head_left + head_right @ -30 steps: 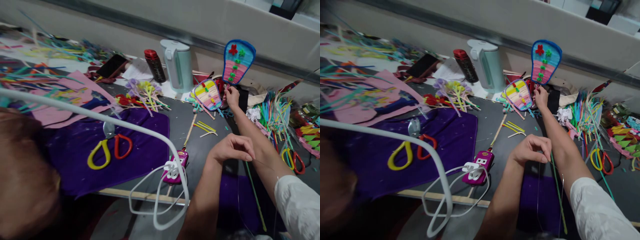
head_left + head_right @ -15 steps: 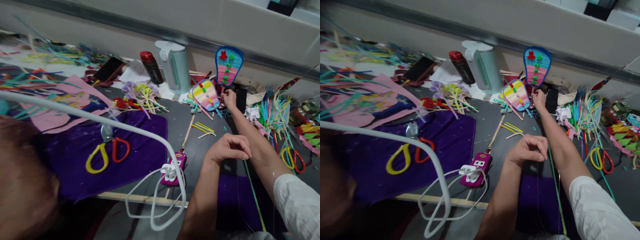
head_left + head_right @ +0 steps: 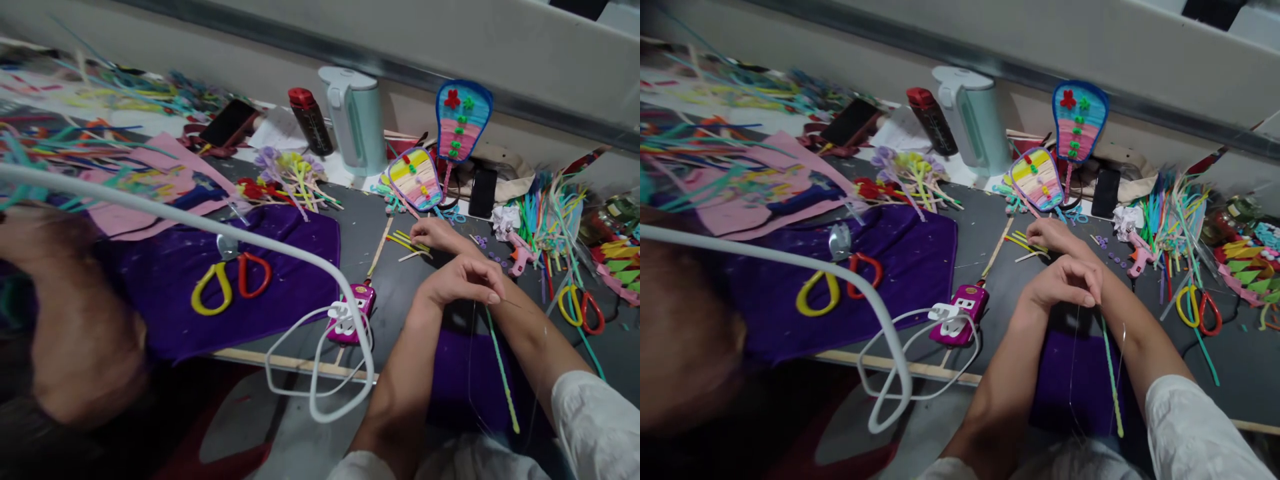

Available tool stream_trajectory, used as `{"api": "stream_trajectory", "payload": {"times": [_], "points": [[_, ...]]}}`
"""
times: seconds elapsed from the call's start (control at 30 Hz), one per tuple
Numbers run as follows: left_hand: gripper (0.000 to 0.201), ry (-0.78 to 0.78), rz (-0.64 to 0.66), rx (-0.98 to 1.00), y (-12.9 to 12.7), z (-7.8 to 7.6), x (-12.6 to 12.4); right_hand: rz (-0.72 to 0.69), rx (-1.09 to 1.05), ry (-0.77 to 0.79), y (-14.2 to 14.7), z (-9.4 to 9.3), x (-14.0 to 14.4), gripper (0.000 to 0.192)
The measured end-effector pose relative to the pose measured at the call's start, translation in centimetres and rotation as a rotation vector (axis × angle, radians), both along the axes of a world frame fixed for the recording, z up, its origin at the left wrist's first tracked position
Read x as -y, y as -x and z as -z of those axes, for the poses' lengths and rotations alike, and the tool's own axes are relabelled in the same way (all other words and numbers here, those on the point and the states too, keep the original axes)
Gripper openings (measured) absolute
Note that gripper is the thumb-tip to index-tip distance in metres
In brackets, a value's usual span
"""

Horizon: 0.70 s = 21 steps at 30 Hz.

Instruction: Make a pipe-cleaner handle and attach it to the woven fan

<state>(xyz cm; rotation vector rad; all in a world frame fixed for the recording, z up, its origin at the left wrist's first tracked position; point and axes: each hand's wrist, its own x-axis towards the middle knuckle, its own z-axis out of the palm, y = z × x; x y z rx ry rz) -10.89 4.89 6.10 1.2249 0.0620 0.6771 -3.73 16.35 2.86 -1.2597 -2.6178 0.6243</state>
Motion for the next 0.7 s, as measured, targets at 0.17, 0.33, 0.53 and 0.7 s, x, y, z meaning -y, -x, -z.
{"api": "stream_trajectory", "payload": {"times": [0.17,0.33,0.53,0.7], "points": [[0.029,-0.044,0.007,0.048,-0.2,0.2,0.0,0.040,0.065,-0.034,0.3,0.6,1.4,0.018],[0.026,-0.063,0.014,0.058,-0.4,0.5,-0.1,0.097,0.123,-0.099,1.0,1.9,2.1,0.018],[0.031,0.004,-0.027,0.013,-0.5,0.8,-0.4,0.302,-0.385,0.000,0.2,2.5,1.5,0.014],[0.033,0.094,-0.107,-0.042,-0.7,1.5,-0.8,0.504,-0.991,0.291,-1.8,1.1,1.4,0.022]]}}
